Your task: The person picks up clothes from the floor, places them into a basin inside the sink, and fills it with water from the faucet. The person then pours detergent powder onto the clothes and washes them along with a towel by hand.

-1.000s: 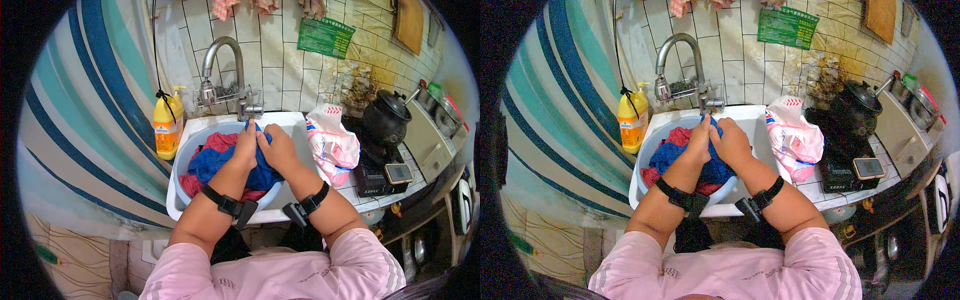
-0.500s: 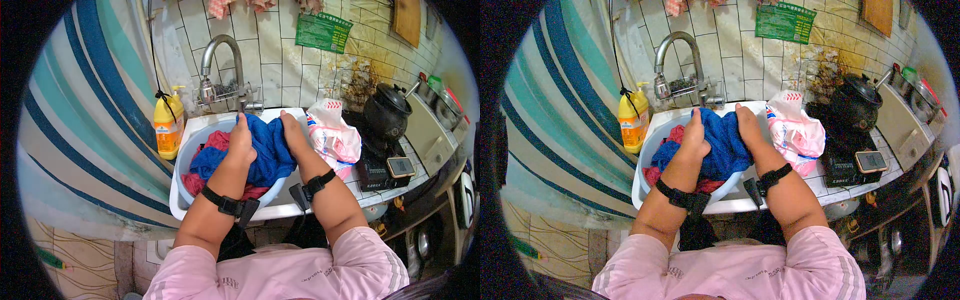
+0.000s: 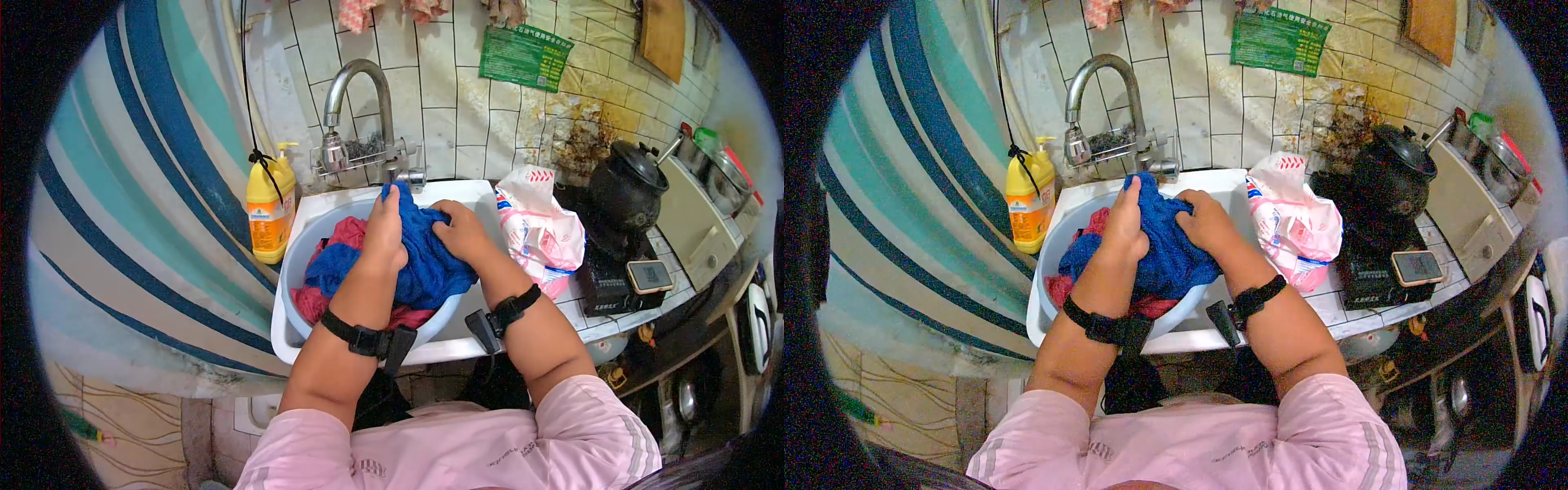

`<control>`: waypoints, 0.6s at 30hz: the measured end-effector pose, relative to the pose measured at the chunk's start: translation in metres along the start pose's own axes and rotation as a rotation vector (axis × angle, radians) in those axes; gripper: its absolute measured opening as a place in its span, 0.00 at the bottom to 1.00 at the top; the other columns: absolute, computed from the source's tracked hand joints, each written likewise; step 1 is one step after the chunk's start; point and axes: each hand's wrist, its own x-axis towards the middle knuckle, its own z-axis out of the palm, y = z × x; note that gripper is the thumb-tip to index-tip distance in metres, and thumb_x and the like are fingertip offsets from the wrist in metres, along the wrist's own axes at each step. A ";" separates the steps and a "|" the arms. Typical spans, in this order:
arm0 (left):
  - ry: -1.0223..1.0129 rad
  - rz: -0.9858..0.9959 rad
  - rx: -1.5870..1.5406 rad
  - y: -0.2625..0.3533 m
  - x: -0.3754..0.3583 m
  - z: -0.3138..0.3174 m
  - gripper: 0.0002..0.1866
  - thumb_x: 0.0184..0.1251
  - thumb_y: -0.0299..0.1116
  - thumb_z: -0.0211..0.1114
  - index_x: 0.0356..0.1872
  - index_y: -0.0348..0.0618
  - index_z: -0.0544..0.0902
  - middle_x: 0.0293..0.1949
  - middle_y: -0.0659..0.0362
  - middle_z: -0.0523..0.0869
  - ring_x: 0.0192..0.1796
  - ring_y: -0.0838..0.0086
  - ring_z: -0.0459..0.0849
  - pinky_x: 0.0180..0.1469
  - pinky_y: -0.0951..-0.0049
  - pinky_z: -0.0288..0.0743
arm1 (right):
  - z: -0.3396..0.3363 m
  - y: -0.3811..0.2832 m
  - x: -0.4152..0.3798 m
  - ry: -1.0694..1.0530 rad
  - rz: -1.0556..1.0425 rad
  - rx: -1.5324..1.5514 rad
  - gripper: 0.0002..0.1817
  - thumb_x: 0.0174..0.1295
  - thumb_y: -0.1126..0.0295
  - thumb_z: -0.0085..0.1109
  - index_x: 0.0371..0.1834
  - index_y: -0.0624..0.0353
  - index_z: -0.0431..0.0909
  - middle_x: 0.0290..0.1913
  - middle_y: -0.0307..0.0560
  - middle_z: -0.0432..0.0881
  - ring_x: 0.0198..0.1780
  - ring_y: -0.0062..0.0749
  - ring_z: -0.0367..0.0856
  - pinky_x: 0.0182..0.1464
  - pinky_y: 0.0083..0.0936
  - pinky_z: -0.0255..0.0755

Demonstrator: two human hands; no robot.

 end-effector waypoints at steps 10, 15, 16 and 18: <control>-0.114 -0.255 -0.191 -0.004 -0.005 -0.001 0.17 0.68 0.52 0.54 0.40 0.49 0.76 0.36 0.60 0.81 0.42 0.66 0.81 0.47 0.61 0.76 | 0.005 -0.053 -0.017 0.196 -0.386 0.171 0.11 0.55 0.75 0.57 0.42 0.63 0.74 0.41 0.58 0.76 0.46 0.52 0.75 0.50 0.35 0.69; -0.004 -0.283 -0.096 -0.016 -0.010 0.010 0.18 0.69 0.51 0.51 0.37 0.47 0.79 0.39 0.58 0.84 0.42 0.68 0.82 0.47 0.62 0.76 | 0.006 -0.052 -0.006 0.233 -0.071 0.017 0.14 0.63 0.61 0.53 0.40 0.62 0.72 0.36 0.65 0.78 0.41 0.61 0.77 0.42 0.43 0.71; 0.002 -0.287 -0.101 -0.013 -0.013 0.012 0.18 0.69 0.51 0.51 0.37 0.47 0.79 0.39 0.58 0.84 0.42 0.68 0.82 0.47 0.62 0.76 | 0.009 -0.043 0.000 0.301 -0.059 -0.015 0.14 0.64 0.61 0.52 0.38 0.63 0.72 0.33 0.66 0.78 0.39 0.64 0.77 0.41 0.46 0.70; -0.061 -0.323 -0.009 -0.009 -0.016 0.014 0.19 0.69 0.50 0.51 0.40 0.44 0.79 0.39 0.58 0.84 0.40 0.68 0.83 0.45 0.61 0.77 | 0.012 -0.024 0.005 0.267 0.028 -0.045 0.13 0.65 0.61 0.51 0.37 0.63 0.71 0.33 0.67 0.78 0.38 0.65 0.76 0.41 0.47 0.70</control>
